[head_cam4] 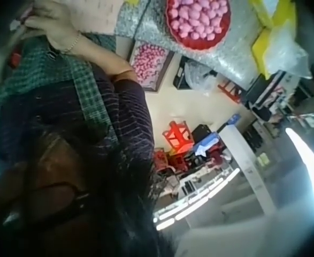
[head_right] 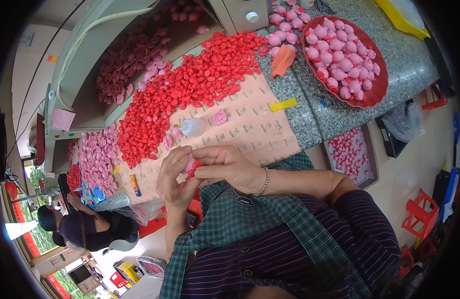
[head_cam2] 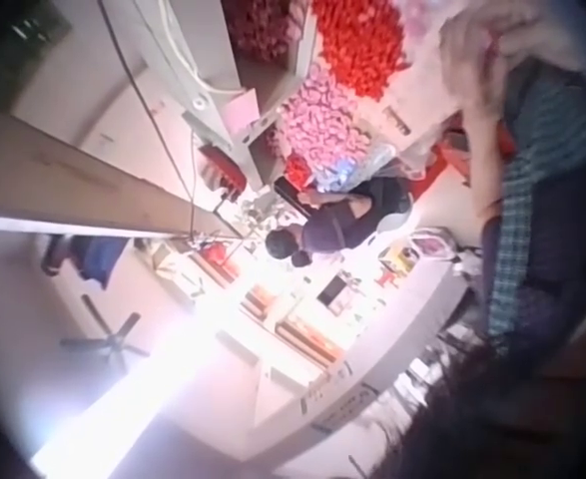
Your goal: Manually joining two halves of small pink plastic toy components together at a factory workstation.
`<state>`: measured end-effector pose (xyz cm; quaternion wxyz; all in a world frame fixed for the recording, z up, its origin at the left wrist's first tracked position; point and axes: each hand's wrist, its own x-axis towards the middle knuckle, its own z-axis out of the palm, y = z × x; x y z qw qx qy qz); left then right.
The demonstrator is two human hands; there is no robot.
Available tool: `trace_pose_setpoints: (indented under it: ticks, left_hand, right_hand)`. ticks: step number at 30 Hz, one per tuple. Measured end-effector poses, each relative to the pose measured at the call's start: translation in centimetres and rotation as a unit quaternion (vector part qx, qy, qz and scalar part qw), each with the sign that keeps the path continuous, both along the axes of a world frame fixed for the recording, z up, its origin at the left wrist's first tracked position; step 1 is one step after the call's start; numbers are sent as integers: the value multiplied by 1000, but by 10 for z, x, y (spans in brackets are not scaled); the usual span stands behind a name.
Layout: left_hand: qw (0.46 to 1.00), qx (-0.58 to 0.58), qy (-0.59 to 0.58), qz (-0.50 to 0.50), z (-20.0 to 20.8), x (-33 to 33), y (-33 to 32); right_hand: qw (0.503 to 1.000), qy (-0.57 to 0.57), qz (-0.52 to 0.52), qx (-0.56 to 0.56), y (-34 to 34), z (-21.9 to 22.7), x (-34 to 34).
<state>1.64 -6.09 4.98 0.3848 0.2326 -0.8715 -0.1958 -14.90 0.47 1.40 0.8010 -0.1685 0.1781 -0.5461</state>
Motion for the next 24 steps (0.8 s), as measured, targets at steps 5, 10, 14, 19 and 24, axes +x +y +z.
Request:
trace_pose_setpoints:
  ticks: [5,10,14,19,24]
  left_hand:
    - [999,22,40,-3,1,-1,0]
    - [1000,8,18,-22,4,-4,-1]
    - [996,34,-11,-81,2,-5,-4]
    - [960,252,122,-7,0,-15,23]
    - [906,338,243,77,-13,-13,45]
  right_hand:
    - [1000,4,1,-16,0,3,-2]
    - [998,12,47,41,-3,0,-11]
    - [995,51,82,32,-6,-6,-15]
    - [997,52,41,31,-3,4,-18]
    - [988,117,-43,-90,-3,6,-16]
